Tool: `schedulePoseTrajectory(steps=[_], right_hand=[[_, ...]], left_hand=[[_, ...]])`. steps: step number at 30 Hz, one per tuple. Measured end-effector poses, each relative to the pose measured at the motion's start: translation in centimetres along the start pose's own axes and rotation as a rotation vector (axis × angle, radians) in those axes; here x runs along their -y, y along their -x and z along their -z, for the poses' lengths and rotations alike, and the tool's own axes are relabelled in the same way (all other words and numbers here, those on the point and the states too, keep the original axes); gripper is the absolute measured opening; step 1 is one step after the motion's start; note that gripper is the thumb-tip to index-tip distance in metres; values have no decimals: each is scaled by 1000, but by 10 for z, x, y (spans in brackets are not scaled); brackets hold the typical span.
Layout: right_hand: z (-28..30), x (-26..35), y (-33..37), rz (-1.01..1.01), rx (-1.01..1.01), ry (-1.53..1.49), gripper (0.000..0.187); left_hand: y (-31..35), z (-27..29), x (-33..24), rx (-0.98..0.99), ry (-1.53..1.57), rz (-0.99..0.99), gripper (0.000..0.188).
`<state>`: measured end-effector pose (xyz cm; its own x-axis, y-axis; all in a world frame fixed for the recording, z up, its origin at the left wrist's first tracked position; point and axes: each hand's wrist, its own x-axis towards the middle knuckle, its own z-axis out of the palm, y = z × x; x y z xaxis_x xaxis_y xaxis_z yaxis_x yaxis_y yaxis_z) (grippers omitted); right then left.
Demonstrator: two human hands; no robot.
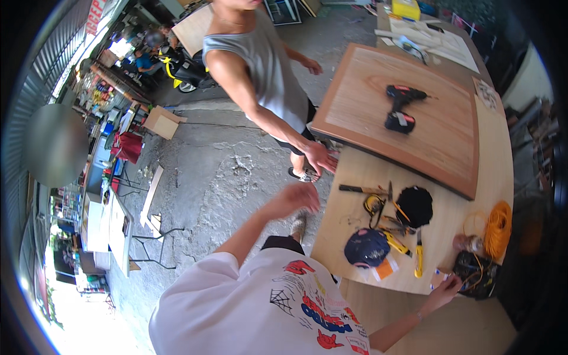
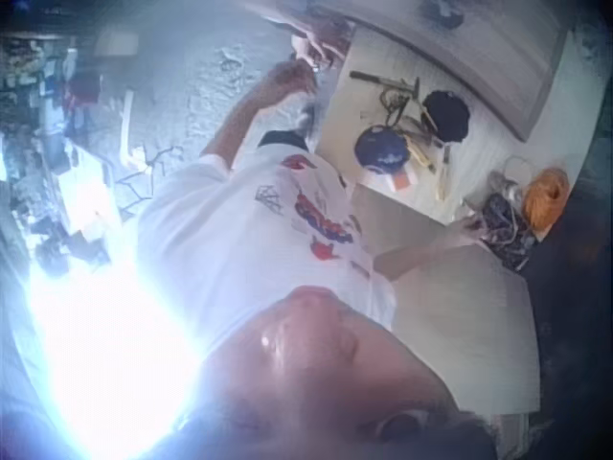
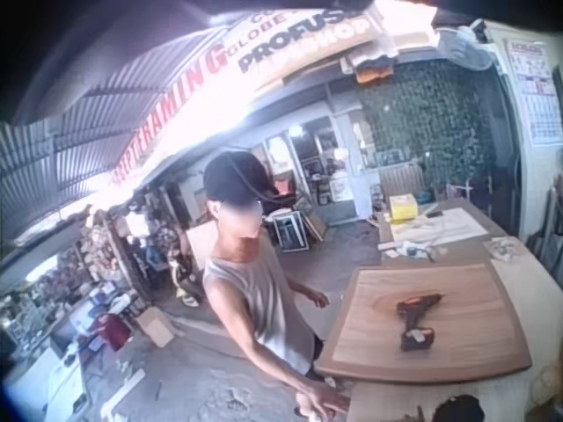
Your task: The person uses a cordless drill to drive screws into a wooden panel placed on a workbench. They then handle a coil of orange rope, unspooling and tying it around the panel.
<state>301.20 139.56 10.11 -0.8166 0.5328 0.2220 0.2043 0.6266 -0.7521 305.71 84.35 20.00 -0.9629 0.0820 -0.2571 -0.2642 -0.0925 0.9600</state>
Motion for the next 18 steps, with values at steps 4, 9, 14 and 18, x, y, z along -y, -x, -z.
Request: schedulePoseTrajectory(steps=[4,9,14,18], right_hand=[[-27,26,69,-45,176,-141,20],[-82,103,148,-89,323,-314,23],[-129,197,209,35,396,-459,22],[-151,260,237,46,456,-734,12]], left_hand=[[24,159,-139,-692,-303,-562,59],[23,322,-237,-752,-267,-666,76],[10,362,-235,-541,-225,-705,37],[35,313,-181,-217,-158,-574,15]])
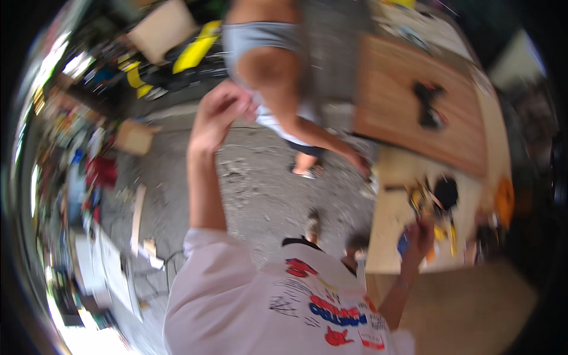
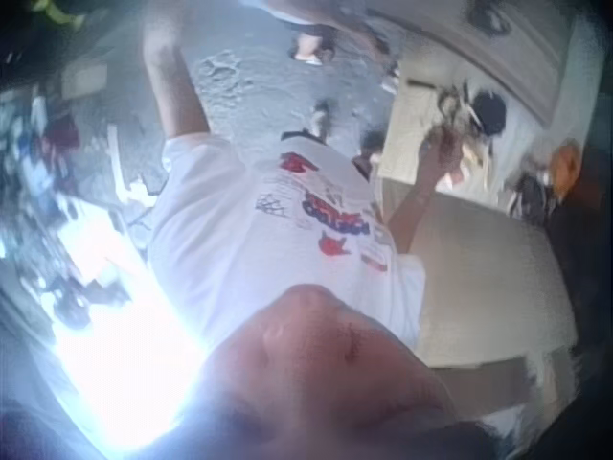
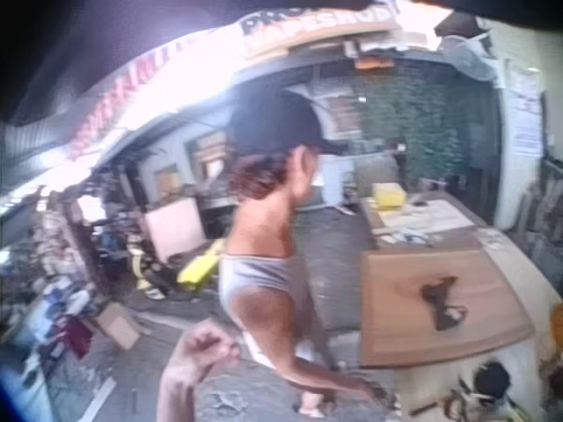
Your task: The person uses a cordless drill to drive screws into a wooden panel placed on a workbench. They then handle a coil of orange rope, unspooling and tying it around the panel.
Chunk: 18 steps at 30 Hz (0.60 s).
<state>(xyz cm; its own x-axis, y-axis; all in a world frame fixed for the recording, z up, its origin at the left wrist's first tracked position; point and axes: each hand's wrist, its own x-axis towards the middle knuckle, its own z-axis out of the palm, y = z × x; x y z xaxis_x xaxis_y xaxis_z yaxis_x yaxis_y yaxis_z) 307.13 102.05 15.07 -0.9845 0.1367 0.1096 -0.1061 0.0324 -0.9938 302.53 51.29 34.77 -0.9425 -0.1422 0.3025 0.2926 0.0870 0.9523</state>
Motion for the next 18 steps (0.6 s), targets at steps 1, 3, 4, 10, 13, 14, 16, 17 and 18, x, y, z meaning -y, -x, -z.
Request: schedulePoseTrajectory(steps=[1,3,4,10,13,14,16,17,18], right_hand=[[-27,28,0,3,-45,-20,13],[-51,55,-7,0,41,-191,14],[-57,63,-12,-18,46,-260,13],[-55,101,14,-45,15,-510,12],[-48,110,29,-27,-34,-428,17],[-44,110,32,-8,-58,-368,18],[-32,108,39,19,-104,-241,19],[-24,105,42,25,-128,-172,19],[-16,102,46,31,-152,-103,19]], left_hand=[[17,-8,14,123,31,52,15],[48,-50,37,250,210,242,13],[51,-70,49,326,288,351,13],[91,-218,85,528,609,603,15],[105,-264,69,502,645,608,15],[107,-277,65,505,641,608,15],[112,-301,65,555,591,544,13],[114,-315,65,584,565,510,12],[118,-325,65,581,556,485,12]])
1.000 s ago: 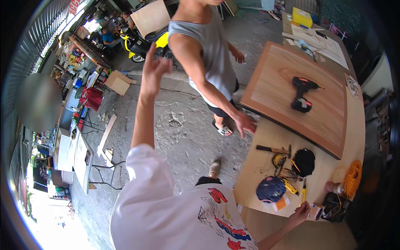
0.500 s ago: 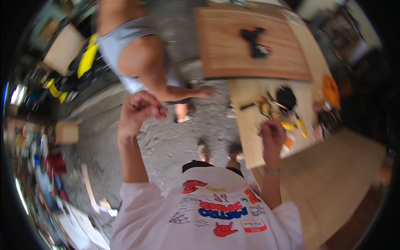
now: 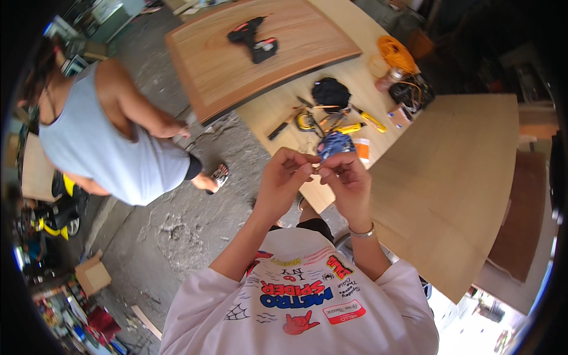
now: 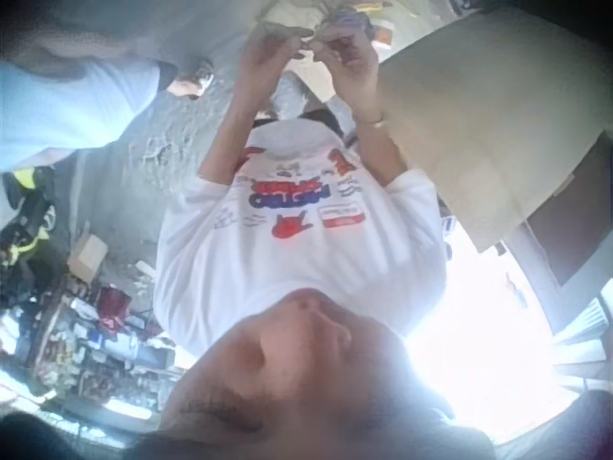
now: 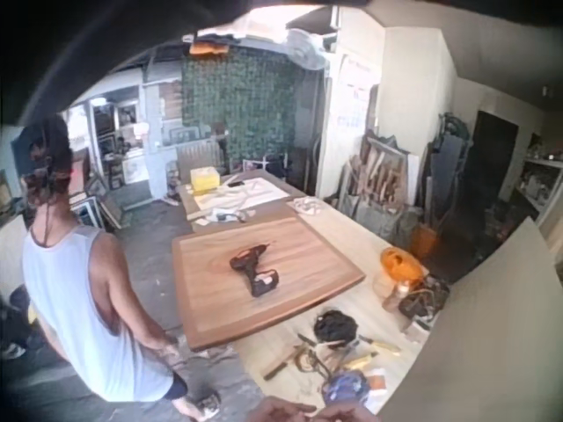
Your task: The person uses a cordless drill to drive screws into a wooden panel placed on a workbench. They then handle a coil of orange rope, unspooling and tying it around the panel.
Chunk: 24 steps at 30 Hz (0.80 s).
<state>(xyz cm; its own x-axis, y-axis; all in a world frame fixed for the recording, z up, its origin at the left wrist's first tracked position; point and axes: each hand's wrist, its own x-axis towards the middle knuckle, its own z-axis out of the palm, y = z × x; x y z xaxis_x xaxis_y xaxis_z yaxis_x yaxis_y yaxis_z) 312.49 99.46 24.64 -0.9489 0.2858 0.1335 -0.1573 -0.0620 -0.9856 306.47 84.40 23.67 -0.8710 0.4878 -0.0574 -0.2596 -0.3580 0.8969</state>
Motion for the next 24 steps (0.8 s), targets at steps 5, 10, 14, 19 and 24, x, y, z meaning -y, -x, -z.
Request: schedulePoseTrajectory(steps=[5,10,14,19,24], right_hand=[[58,-14,-10,-10,74,204,20],[160,-32,-66,4,-106,430,10],[317,-88,-154,-3,-499,588,8],[439,-151,-253,10,-549,675,12],[478,-193,-301,-62,-417,960,18]], left_hand=[[-19,-25,35,40,-57,-33,11],[-53,-47,86,-135,-135,137,10],[-64,-49,121,-365,-234,243,11],[-76,-64,152,-582,-251,394,14],[-88,-84,173,-653,-260,503,17]])
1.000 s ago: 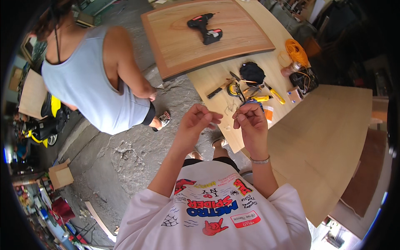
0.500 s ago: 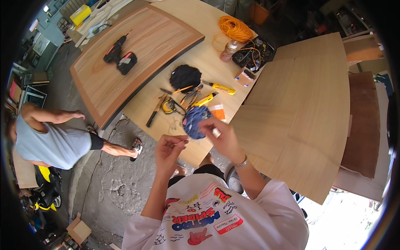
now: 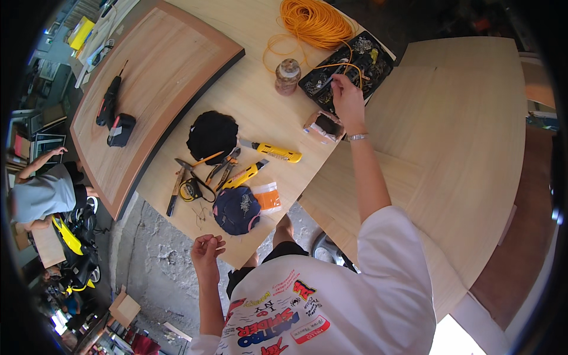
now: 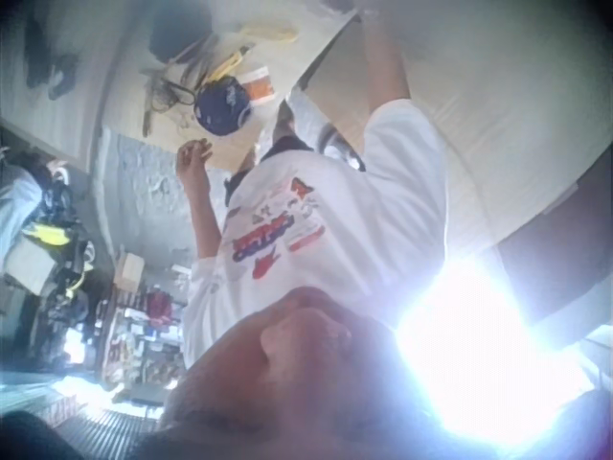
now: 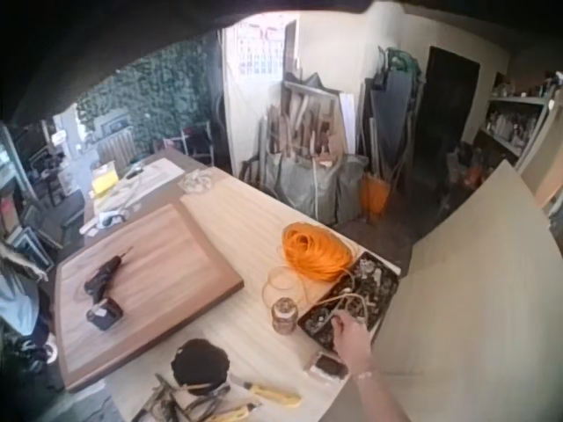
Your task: The person uses a cordless drill to drive screws into a wooden panel placed on a workbench. They then handle a coil of orange rope, unspooling and tying it around the panel.
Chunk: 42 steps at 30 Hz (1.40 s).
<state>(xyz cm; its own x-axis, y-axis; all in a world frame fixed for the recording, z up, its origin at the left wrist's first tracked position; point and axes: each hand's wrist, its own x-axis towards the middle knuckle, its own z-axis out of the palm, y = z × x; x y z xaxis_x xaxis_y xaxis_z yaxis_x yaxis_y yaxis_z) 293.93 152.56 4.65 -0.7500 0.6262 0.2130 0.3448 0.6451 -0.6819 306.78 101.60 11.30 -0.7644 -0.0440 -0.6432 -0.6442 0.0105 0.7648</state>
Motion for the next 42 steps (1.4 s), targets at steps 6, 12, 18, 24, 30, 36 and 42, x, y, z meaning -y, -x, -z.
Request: schedulePoseTrajectory(steps=[6,12,18,24,30,36,42], right_hand=[[29,-51,-59,-37,-273,43,15],[30,-141,-172,-15,-229,317,18],[-5,-142,-218,-56,51,663,22],[-20,-159,-241,-63,180,720,23],[-24,-171,-240,-17,-92,444,20],[3,-162,-229,-127,-407,-334,18],[32,3,-43,-137,-202,-817,22]], left_hand=[[7,-34,-9,-32,-78,30,19],[-4,-46,-14,-21,-102,66,16],[-3,-52,-15,-61,-129,63,18],[6,-48,-13,-107,-138,61,18],[5,-45,-20,-65,-91,68,15],[4,-36,-22,-42,-71,55,14],[11,-20,-19,-23,29,15,20]])
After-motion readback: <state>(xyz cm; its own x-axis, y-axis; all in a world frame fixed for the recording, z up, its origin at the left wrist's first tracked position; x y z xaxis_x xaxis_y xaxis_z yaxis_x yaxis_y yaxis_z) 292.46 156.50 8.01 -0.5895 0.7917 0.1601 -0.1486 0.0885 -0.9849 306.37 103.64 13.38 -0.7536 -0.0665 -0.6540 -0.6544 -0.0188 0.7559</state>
